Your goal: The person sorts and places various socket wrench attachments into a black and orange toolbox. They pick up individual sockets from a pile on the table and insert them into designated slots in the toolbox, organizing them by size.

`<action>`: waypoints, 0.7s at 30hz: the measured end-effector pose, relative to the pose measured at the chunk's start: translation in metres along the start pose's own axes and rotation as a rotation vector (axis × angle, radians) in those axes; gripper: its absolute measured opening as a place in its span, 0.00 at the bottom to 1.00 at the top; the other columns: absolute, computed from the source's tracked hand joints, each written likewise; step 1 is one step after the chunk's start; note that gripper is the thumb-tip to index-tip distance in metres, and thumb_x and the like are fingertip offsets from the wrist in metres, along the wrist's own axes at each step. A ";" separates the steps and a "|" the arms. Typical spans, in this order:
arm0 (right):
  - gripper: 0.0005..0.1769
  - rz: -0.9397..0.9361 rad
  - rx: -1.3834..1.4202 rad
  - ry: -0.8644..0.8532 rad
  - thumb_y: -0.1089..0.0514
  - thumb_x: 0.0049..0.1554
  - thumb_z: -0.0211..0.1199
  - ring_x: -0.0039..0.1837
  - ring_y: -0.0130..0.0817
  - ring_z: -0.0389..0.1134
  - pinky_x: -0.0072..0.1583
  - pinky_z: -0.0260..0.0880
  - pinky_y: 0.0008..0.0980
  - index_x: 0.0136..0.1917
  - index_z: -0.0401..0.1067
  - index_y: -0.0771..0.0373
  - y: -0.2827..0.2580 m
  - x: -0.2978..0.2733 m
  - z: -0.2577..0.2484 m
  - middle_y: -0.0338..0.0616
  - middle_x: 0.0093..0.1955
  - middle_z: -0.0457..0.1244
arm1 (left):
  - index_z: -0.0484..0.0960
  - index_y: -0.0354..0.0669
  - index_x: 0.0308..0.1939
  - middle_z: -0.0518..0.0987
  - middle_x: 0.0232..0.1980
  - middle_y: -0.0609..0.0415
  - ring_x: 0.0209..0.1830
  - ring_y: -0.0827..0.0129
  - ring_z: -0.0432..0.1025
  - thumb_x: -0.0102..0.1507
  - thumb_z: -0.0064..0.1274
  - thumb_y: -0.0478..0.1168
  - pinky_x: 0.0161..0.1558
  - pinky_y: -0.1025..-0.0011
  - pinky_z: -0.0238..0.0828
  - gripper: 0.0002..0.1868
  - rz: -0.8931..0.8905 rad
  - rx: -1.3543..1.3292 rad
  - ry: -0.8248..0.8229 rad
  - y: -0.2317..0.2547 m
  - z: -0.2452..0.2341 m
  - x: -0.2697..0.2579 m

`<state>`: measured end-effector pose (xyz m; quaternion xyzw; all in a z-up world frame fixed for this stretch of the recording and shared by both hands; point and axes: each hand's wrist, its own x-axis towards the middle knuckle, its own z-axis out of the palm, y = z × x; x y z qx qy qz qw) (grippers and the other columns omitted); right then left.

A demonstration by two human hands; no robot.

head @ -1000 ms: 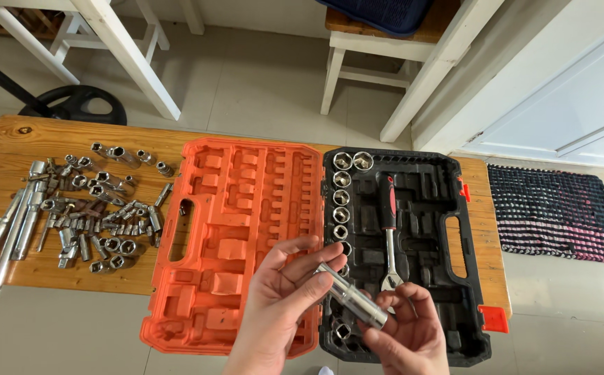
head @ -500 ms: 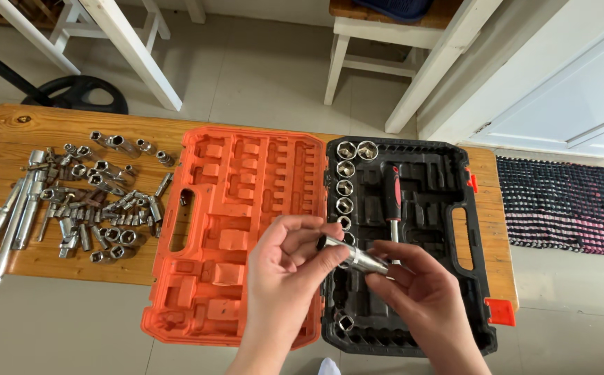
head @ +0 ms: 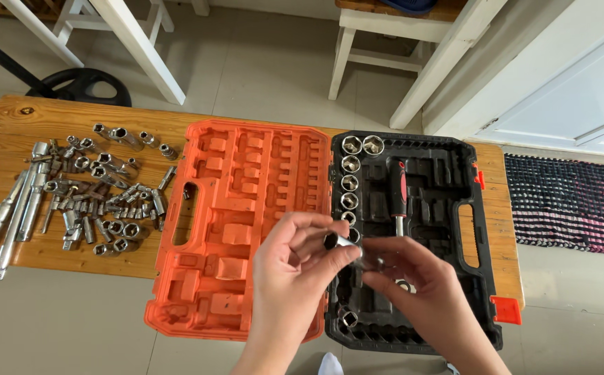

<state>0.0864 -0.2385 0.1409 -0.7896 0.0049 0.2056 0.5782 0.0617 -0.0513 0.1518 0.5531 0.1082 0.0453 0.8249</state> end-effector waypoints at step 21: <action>0.18 -0.235 -0.450 0.215 0.60 0.46 0.73 0.40 0.30 0.73 0.42 0.74 0.30 0.51 0.75 0.59 0.037 -0.006 0.009 0.39 0.40 0.72 | 0.80 0.36 0.52 0.84 0.52 0.51 0.53 0.65 0.81 0.60 0.65 0.34 0.51 0.68 0.80 0.17 0.227 0.459 -0.141 -0.013 0.007 -0.008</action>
